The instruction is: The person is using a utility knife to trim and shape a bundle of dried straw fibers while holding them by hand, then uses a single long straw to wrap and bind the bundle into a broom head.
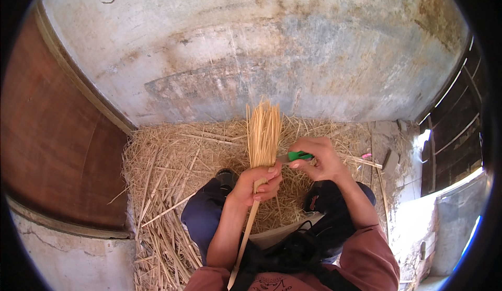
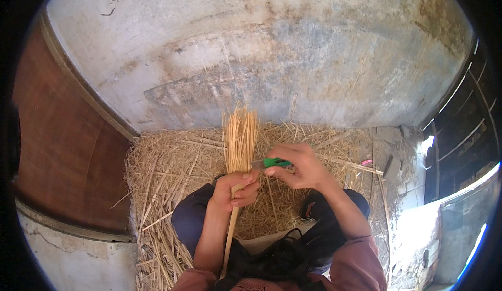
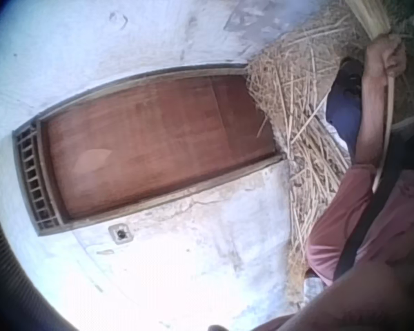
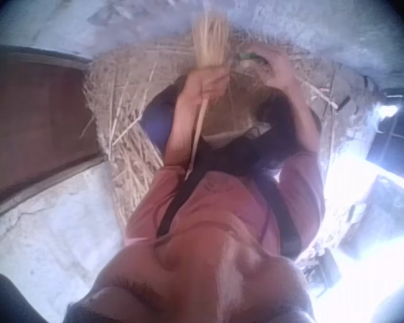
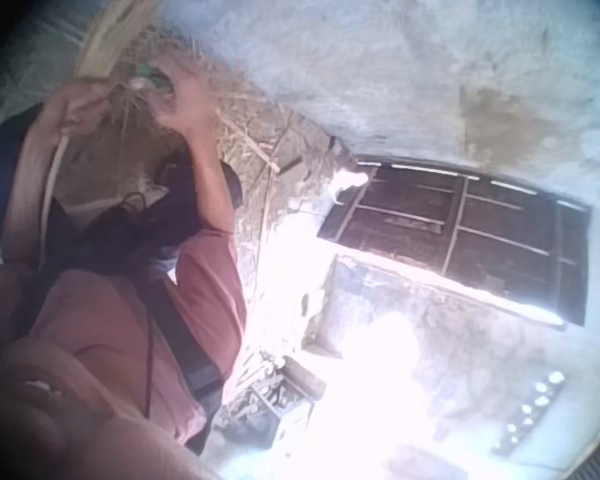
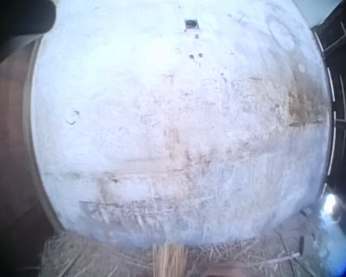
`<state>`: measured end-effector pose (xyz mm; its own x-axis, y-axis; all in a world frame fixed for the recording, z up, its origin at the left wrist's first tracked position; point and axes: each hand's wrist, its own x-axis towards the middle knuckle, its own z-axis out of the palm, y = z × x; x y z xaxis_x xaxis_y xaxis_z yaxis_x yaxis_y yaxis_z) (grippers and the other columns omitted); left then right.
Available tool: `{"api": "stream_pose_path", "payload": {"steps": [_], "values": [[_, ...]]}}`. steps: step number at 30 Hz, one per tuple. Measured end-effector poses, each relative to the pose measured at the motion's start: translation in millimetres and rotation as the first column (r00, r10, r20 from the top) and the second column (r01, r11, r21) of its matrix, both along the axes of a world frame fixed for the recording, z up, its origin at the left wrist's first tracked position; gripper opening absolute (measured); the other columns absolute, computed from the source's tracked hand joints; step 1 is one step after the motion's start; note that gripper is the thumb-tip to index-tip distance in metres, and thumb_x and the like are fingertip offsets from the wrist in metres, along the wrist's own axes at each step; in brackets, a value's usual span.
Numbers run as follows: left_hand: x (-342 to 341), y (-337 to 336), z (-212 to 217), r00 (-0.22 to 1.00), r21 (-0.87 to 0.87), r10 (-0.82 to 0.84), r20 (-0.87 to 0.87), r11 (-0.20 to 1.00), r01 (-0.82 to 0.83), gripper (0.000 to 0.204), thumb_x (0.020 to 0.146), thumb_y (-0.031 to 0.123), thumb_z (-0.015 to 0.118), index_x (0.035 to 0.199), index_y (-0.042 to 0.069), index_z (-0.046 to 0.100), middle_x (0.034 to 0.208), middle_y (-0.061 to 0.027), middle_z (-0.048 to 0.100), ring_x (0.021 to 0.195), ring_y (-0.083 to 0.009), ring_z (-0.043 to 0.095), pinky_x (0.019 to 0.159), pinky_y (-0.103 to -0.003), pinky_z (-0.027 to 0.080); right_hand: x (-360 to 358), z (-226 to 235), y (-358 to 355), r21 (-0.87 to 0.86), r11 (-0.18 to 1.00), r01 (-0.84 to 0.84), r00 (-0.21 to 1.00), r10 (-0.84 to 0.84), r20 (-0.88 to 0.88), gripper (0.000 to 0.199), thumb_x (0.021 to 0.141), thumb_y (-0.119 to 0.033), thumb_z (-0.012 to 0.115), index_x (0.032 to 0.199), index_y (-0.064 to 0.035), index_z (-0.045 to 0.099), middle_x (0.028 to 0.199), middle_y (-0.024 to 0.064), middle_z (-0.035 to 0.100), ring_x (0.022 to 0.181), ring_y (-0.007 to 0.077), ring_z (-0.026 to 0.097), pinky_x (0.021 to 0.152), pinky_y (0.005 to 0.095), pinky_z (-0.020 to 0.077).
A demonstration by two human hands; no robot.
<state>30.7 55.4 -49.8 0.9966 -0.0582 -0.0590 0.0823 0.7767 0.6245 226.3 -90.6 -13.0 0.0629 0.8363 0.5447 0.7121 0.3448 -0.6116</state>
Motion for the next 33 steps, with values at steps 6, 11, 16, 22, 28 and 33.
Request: {"api": "stream_pose_path", "payload": {"steps": [6, 11, 16, 22, 28, 33], "values": [[-0.9, -0.3, -7.8, 0.996, -0.126, -0.078, 0.047, 0.989, 0.083, 0.026, 0.102, 0.025, 0.055, 0.08, 0.013, 0.047, 0.053, 0.0031, 0.039, 0.034, -0.008, 0.033, 0.036, -0.025, 0.028, -8.5, -8.6, 6.5, -0.054, 0.998, -0.034, 0.999, 0.033, -0.016, 0.026, 0.088, -0.017, 0.083, 0.106, -0.0023, 0.071, 0.091, 0.0126, 0.07, 0.078, 0.0324, 0.069, 0.065, 0.0394, 0.0543], [-1.9, 1.6, -11.4, 0.992, -0.157, -0.107, 0.073, 0.981, 0.117, 0.026, 0.102, 0.026, 0.056, 0.081, 0.013, 0.046, 0.052, 0.0031, 0.039, 0.035, -0.008, 0.034, 0.036, -0.025, 0.027, -7.9, -10.1, 9.0, -0.034, 0.999, -0.022, 0.999, 0.021, -0.024, 0.026, 0.087, -0.021, 0.084, 0.102, -0.0029, 0.072, 0.088, 0.0115, 0.07, 0.073, 0.0301, 0.069, 0.063, 0.0374, 0.0529], [4.5, -9.1, -13.4, 0.965, -0.236, -0.222, 0.138, 0.939, 0.25, 0.024, 0.1, 0.023, 0.058, 0.083, 0.014, 0.044, 0.054, 0.0035, 0.038, 0.034, -0.0074, 0.032, 0.034, -0.024, 0.027, 13.6, -12.7, 13.8, 0.136, 0.942, 0.308, 0.951, -0.306, -0.034, 0.019, 0.094, -0.019, 0.078, 0.101, -0.002, 0.073, 0.081, 0.0099, 0.07, 0.073, 0.0229, 0.069, 0.062, 0.0337, 0.0521], [4.7, -7.7, -5.0, 0.993, -0.085, -0.101, 0.052, 0.991, 0.106, 0.023, 0.1, 0.024, 0.061, 0.086, 0.013, 0.047, 0.056, 0.0036, 0.038, 0.036, -0.007, 0.034, 0.036, -0.024, 0.028, 29.8, 5.1, -0.7, 0.096, 0.979, 0.182, 0.955, -0.152, -0.253, 0.019, 0.095, -0.021, 0.076, 0.1, -0.0029, 0.074, 0.078, 0.0082, 0.067, 0.067, 0.0163, 0.063, 0.059, 0.0291, 0.0454], [10.0, -20.9, 1.7, 0.915, 0.546, 0.352, -0.198, 0.814, -0.196, 0.023, 0.101, 0.027, 0.065, 0.091, 0.006, 0.059, 0.061, 0.0011, 0.049, 0.046, -0.0071, 0.042, 0.042, -0.026, 0.029, -11.8, 13.7, -1.5, -0.071, 0.997, 0.036, 0.998, -0.032, 0.054, 0.022, 0.09, -0.023, 0.079, 0.102, -0.0053, 0.074, 0.083, 0.0127, 0.071, 0.072, 0.0293, 0.07, 0.063, 0.0375, 0.0544], [15.3, -27.1, -8.7, 0.856, 0.798, 0.514, -0.053, 0.537, -0.272, 0.029, 0.099, 0.025, 0.064, 0.088, -0.001, 0.063, 0.062, -0.0047, 0.058, 0.052, -0.0141, 0.055, 0.05, -0.034, 0.039, -17.4, 2.2, 3.7, -0.072, 0.981, 0.178, 0.978, -0.168, 0.127, 0.02, 0.092, -0.022, 0.078, 0.102, -0.0053, 0.074, 0.084, 0.0148, 0.073, 0.073, 0.0325, 0.073, 0.065, 0.0411, 0.0571]]}}
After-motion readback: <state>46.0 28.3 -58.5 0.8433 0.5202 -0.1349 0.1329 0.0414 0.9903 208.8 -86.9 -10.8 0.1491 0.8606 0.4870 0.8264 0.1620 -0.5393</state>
